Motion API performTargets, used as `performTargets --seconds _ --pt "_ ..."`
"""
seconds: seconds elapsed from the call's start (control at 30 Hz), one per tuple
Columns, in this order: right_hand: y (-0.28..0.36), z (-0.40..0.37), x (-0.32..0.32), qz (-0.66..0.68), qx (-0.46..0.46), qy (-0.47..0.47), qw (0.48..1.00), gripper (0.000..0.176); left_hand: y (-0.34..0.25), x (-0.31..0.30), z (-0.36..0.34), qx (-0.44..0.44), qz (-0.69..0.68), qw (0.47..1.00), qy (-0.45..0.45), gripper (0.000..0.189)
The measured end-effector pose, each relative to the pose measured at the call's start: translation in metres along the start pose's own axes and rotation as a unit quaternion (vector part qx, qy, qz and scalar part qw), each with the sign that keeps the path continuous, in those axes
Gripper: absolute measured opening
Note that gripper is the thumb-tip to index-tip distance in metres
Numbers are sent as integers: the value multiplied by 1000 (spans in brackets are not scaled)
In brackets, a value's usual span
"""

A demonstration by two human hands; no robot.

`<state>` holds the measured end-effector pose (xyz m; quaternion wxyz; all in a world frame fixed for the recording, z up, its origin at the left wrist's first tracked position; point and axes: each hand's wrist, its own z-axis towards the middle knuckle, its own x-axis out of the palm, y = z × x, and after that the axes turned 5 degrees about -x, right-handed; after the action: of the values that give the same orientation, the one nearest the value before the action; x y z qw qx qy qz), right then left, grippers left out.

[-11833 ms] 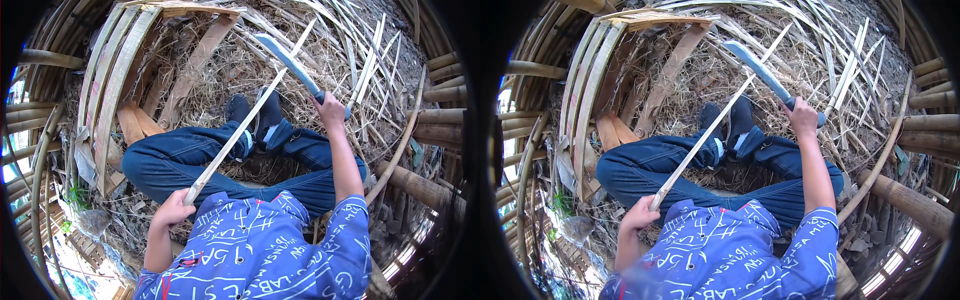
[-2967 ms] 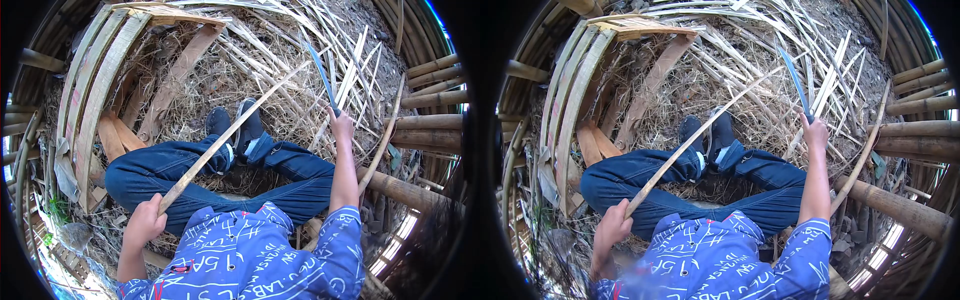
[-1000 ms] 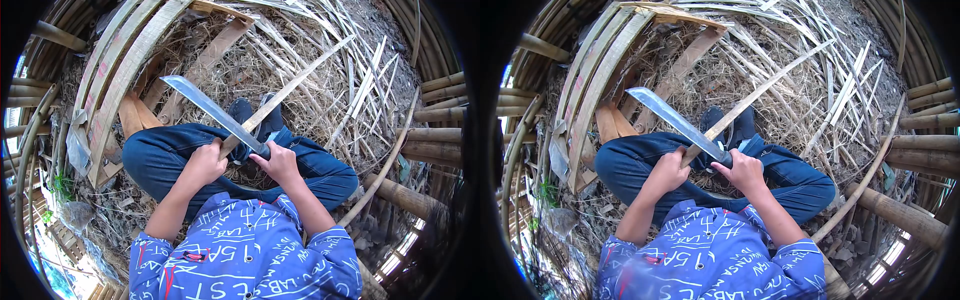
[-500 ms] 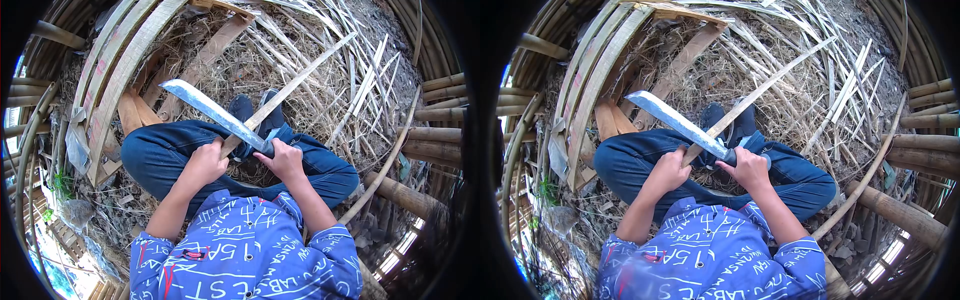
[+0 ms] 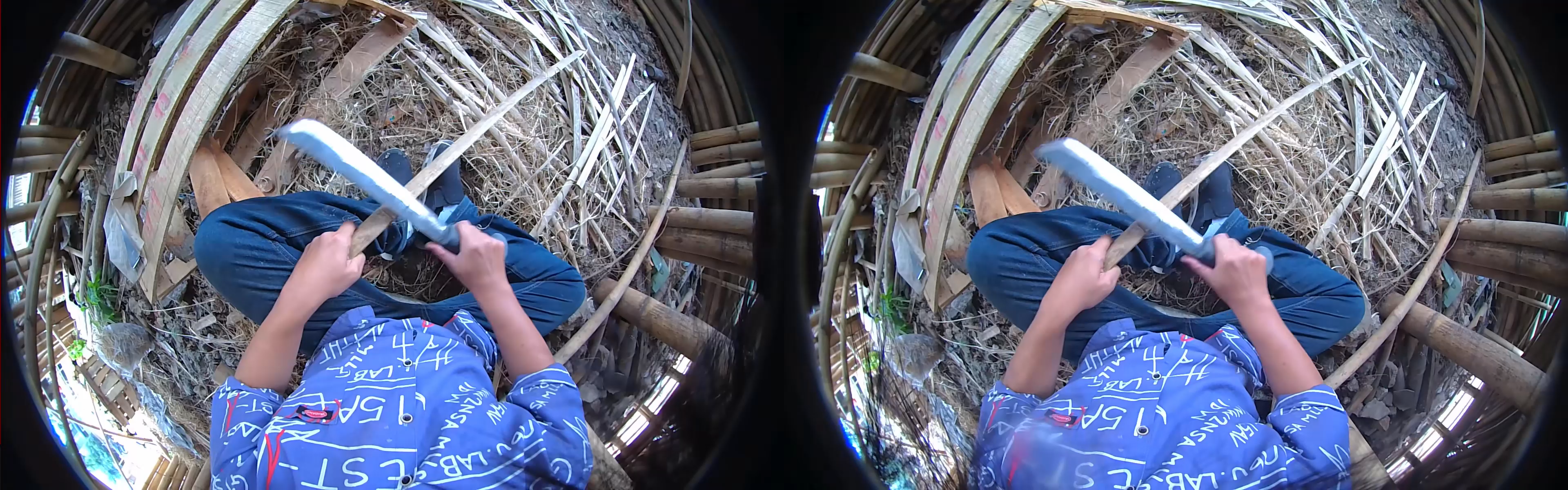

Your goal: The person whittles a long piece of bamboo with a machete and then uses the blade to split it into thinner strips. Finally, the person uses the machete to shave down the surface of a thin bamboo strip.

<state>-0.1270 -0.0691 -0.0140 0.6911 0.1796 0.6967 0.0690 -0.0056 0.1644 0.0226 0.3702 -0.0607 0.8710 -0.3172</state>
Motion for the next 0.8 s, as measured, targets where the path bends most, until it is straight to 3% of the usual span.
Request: performTargets --seconds 0.07,0.17,0.3,0.47,0.57,0.63,0.7,0.8 --pt "-32 0 -3 20 68 -33 997 56 4 -5 -2 -14 -22 999 30 25" --pt "-100 10 -28 -43 233 -1 972 59 7 -1 -1 4 -14 1000 13 23" --pt "-136 0 -52 -23 259 -48 964 55 1 -1 1 -7 -13 1000 4 23" --pt "-65 -2 -44 128 220 -33 967 50 -8 1 4 -32 20 999 3 27" --pt "-10 2 -29 155 136 -2 979 49 -8 3 6 -26 21 999 -4 29" --pt "11 4 -11 130 54 -3 990 54 -9 4 7 -17 32 999 -5 28" --pt "20 9 -1 97 44 61 993 52 -7 3 6 -11 42 999 -10 27" --pt "15 14 6 72 14 37 997 56 -1 4 5 5 46 998 -38 27"
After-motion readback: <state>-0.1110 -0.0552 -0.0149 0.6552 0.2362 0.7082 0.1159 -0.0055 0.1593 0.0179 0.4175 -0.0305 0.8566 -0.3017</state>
